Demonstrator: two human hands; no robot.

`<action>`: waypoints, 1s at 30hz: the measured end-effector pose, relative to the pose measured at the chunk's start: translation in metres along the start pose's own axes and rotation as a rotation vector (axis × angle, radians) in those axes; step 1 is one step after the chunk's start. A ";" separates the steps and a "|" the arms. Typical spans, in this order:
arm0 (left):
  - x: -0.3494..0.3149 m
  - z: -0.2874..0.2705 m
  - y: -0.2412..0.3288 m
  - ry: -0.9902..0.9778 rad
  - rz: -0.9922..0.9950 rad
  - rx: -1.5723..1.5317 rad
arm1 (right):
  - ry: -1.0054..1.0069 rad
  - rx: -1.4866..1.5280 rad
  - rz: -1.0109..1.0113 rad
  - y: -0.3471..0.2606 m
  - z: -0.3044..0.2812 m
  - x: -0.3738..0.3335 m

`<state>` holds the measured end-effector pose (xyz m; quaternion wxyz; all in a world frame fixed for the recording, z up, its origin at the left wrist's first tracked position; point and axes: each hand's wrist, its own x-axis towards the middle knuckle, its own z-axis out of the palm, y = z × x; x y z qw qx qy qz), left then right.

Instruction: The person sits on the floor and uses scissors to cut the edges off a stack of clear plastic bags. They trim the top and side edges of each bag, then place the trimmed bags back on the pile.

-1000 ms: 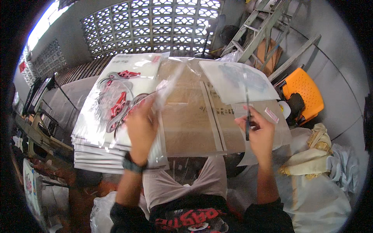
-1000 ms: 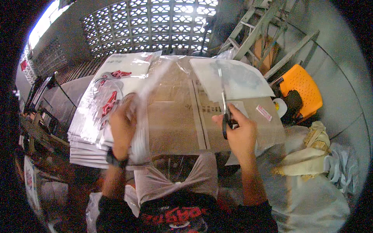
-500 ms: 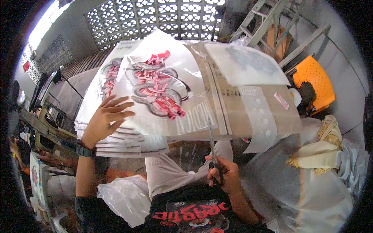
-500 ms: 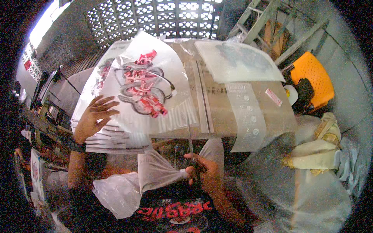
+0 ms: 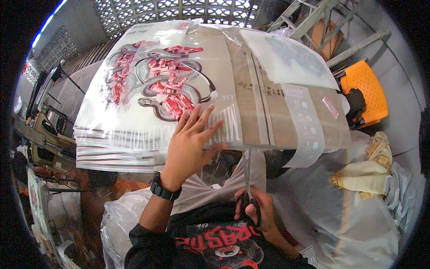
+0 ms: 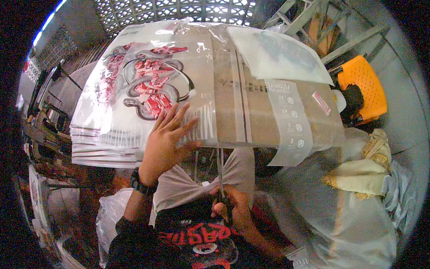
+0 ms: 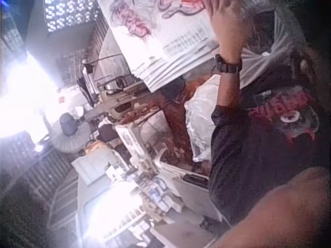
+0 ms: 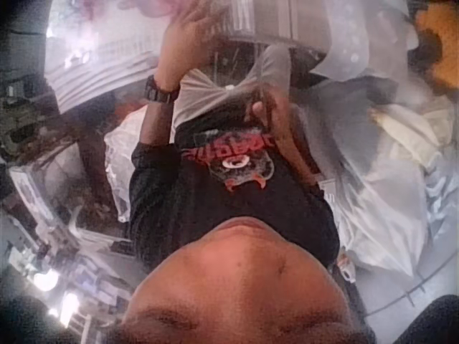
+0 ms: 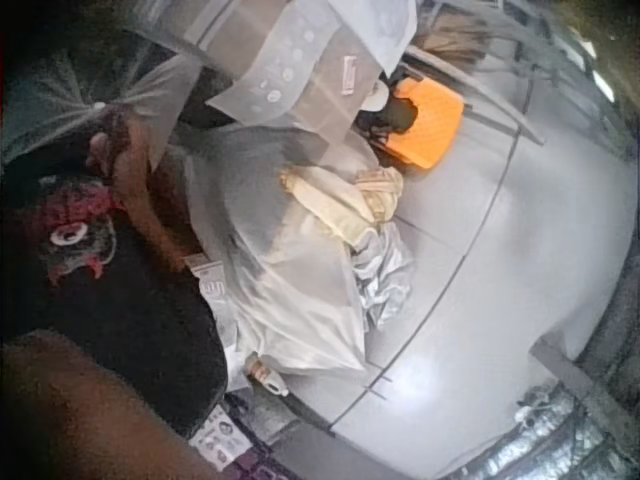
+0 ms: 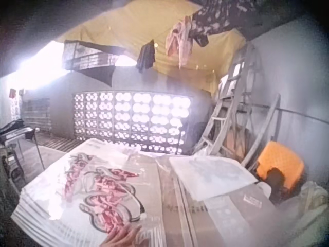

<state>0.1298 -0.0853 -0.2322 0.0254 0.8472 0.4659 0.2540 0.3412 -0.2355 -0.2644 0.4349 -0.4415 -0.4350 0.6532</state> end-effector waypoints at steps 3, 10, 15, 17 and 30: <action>-0.001 0.003 -0.001 -0.029 0.001 0.028 | -0.019 -0.012 0.037 -0.001 0.001 0.004; 0.003 0.002 -0.009 -0.084 0.015 -0.012 | 0.088 -0.123 0.053 -0.004 0.006 0.009; 0.003 0.000 -0.008 -0.110 0.016 0.033 | -0.023 -0.179 0.078 -0.007 -0.006 0.006; 0.003 0.000 -0.006 -0.114 0.008 0.046 | 0.004 -0.141 0.085 -0.012 0.001 0.010; 0.000 0.008 -0.006 -0.062 -0.002 0.071 | 0.047 -0.170 0.119 -0.029 0.002 0.013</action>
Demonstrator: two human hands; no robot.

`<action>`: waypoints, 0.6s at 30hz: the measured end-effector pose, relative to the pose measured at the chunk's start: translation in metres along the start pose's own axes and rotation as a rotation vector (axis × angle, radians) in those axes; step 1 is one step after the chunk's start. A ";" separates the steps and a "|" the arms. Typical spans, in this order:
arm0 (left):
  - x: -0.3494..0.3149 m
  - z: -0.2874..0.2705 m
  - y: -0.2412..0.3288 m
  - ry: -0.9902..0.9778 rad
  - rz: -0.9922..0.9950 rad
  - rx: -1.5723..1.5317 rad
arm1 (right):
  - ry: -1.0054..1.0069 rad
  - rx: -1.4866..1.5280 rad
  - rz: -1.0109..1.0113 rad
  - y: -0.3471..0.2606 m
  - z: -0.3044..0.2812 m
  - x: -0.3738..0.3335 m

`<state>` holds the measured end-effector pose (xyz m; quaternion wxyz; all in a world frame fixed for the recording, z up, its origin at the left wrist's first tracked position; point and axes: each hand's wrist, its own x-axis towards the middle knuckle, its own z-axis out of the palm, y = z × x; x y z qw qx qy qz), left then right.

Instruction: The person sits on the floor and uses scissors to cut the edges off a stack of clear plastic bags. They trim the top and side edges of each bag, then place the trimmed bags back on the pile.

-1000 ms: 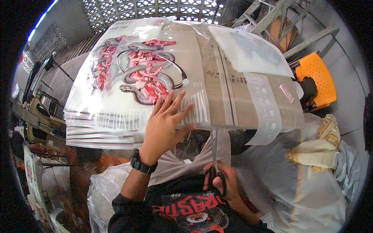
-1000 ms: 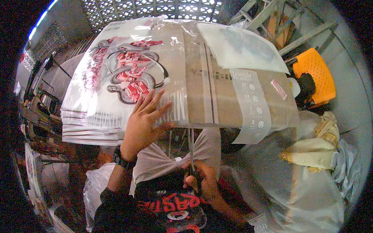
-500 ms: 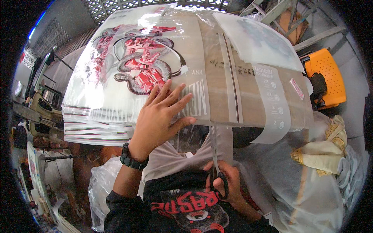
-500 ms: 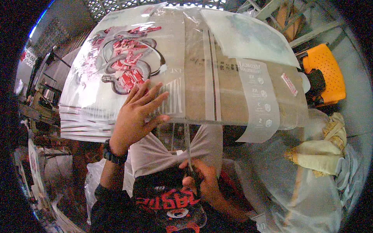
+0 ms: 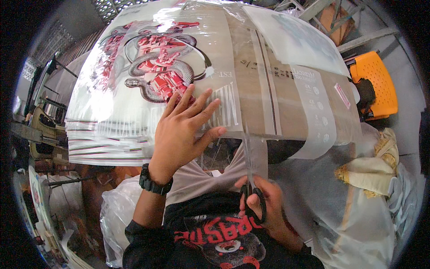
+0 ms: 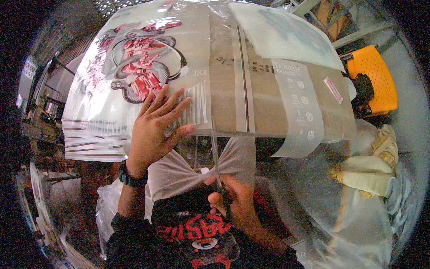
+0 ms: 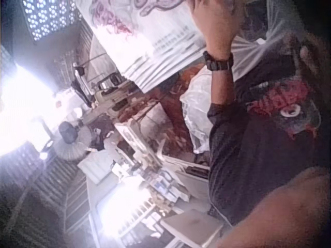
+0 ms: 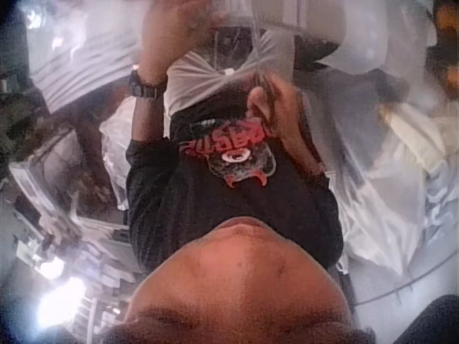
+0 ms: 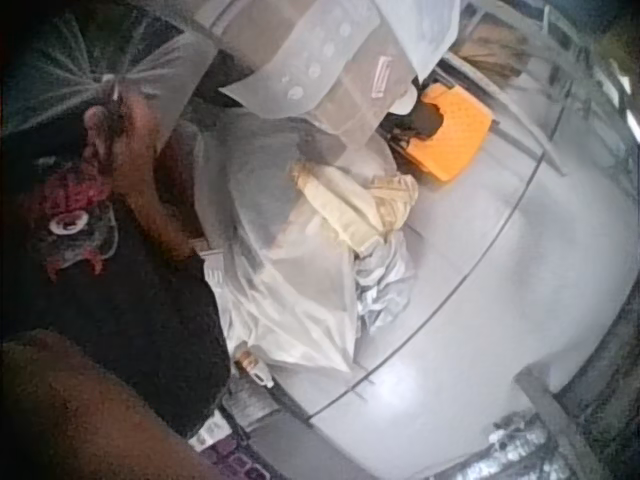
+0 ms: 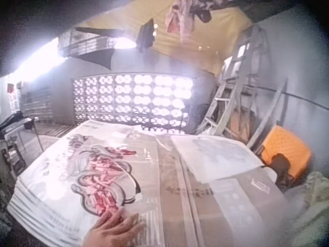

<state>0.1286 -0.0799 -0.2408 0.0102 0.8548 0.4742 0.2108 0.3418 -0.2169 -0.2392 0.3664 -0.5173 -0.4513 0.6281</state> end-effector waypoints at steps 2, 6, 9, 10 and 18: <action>0.000 0.000 0.000 0.005 0.002 0.000 | -0.002 -0.027 -0.005 -0.002 0.006 0.006; -0.001 0.001 -0.001 0.013 0.000 -0.027 | 0.017 0.038 0.006 -0.002 0.011 0.010; -0.001 0.001 -0.001 0.011 -0.009 -0.025 | 0.056 0.026 -0.001 -0.005 0.018 0.012; -0.001 0.001 0.000 0.009 -0.013 -0.022 | 0.070 0.008 -0.014 -0.006 0.020 0.012; -0.002 0.004 -0.002 0.081 -0.006 -0.056 | 0.078 -0.043 -0.046 -0.008 0.023 0.010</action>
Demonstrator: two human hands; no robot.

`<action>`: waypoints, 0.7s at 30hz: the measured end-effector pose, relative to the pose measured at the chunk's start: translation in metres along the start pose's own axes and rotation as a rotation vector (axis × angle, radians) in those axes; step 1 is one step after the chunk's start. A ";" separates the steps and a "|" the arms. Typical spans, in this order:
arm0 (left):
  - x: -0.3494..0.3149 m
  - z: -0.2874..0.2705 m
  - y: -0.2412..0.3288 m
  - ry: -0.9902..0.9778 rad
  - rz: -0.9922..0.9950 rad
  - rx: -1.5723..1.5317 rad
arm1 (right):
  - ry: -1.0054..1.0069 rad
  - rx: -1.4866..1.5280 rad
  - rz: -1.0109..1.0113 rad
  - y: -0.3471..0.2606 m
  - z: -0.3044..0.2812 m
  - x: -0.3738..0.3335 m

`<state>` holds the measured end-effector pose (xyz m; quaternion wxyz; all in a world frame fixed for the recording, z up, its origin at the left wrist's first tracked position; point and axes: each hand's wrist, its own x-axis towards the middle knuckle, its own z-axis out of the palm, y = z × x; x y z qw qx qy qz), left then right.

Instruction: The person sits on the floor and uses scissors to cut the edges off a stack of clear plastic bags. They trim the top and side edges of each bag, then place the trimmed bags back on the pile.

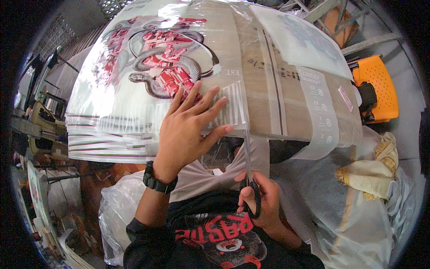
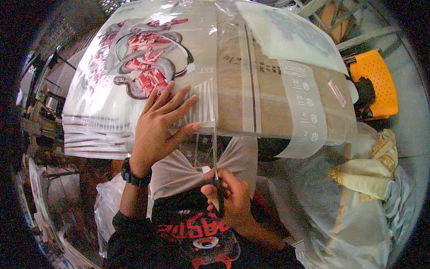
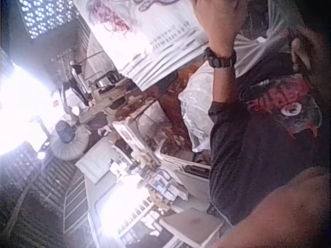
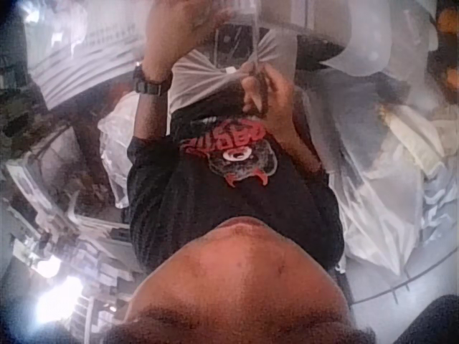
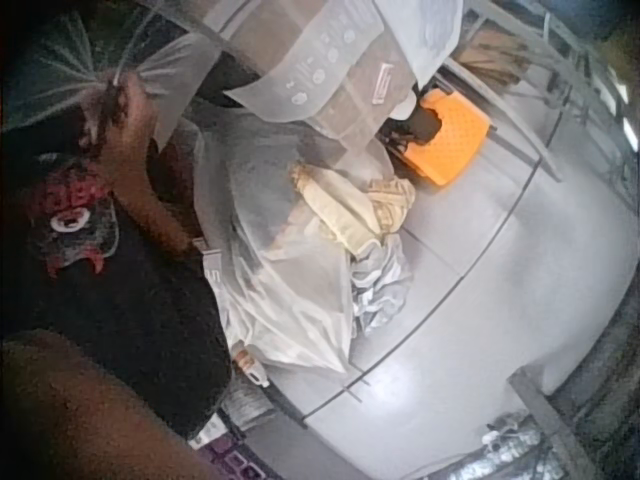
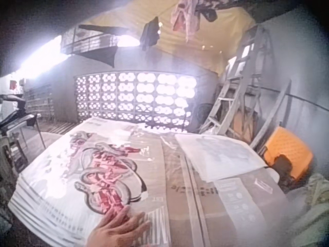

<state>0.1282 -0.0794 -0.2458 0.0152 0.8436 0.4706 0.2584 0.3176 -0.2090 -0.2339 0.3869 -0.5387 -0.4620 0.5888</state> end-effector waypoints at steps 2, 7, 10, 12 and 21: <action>0.000 0.000 0.000 0.004 0.004 -0.006 | 0.002 0.000 0.003 0.000 0.000 -0.001; 0.000 0.001 0.000 0.015 0.006 0.000 | 0.017 0.004 0.011 0.003 0.000 -0.001; 0.000 0.001 -0.001 0.023 0.022 0.007 | 0.030 0.021 0.025 0.003 0.002 -0.002; 0.000 0.001 -0.001 0.025 0.015 0.003 | 0.029 -0.005 0.018 0.003 0.001 -0.002; 0.000 0.000 -0.002 -0.053 0.004 0.030 | 0.052 -0.046 0.039 -0.001 0.002 -0.005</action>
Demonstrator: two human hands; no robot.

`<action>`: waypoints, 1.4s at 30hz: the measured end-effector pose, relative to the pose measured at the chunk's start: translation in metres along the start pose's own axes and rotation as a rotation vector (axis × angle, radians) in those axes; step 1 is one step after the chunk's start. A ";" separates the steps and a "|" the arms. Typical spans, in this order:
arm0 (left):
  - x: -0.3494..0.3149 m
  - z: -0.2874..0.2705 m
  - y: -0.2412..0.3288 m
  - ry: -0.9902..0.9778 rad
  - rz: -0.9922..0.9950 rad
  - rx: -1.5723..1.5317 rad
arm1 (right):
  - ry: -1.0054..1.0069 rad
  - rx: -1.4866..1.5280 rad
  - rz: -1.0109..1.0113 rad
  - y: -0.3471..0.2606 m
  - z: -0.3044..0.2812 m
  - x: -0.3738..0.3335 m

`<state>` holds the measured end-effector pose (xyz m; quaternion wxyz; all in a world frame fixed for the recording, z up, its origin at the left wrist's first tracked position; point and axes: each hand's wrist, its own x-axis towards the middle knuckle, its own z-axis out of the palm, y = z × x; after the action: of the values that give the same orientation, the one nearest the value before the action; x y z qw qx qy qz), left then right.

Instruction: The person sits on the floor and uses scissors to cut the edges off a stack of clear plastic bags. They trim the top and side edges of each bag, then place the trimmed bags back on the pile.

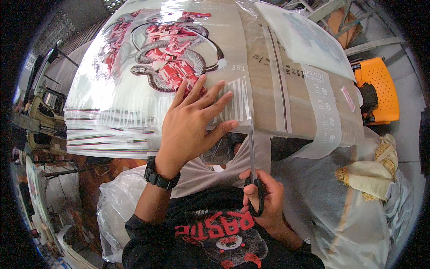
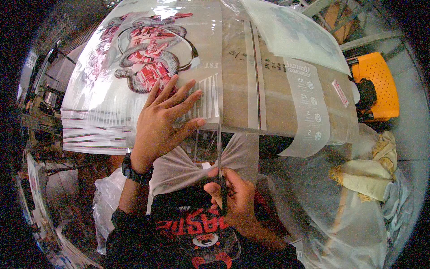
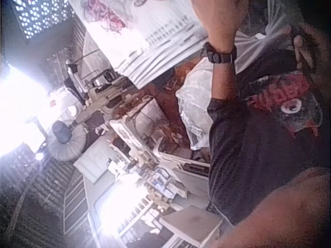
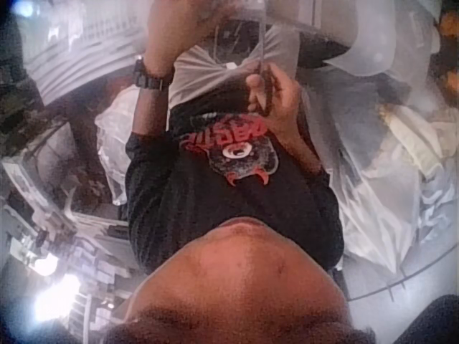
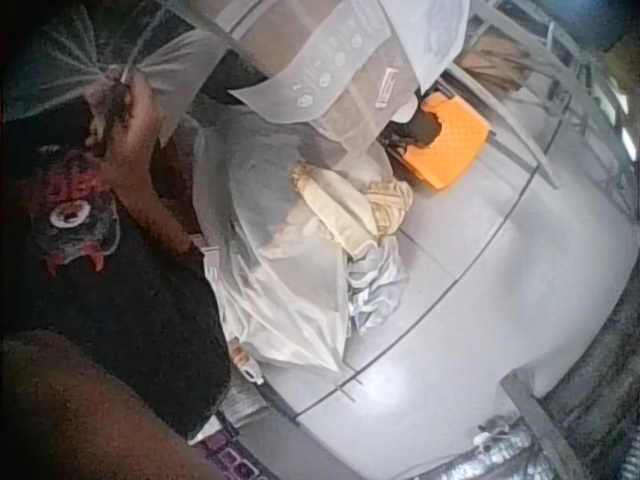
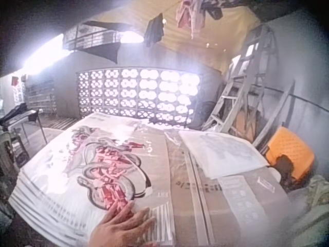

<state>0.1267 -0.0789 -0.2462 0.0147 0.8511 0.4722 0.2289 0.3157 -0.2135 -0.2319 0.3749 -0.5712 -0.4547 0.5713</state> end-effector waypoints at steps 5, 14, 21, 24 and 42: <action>0.001 0.002 0.001 0.060 0.009 -0.026 | 0.015 0.027 0.042 -0.005 -0.001 0.004; 0.002 -0.002 0.001 0.021 0.003 -0.019 | 0.001 0.129 0.053 -0.017 0.000 0.027; 0.001 0.000 0.001 0.025 0.003 -0.017 | 0.010 0.025 0.049 -0.016 -0.001 0.024; 0.002 0.000 0.002 0.018 -0.003 -0.002 | 0.008 0.086 0.020 -0.014 -0.002 0.026; -0.001 -0.012 0.003 0.007 0.049 -0.064 | 0.025 0.123 0.074 -0.027 0.003 0.034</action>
<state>0.1235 -0.0836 -0.2350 0.0347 0.8606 0.4437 0.2474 0.3076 -0.1729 -0.2169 0.3935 -0.5706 -0.3926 0.6045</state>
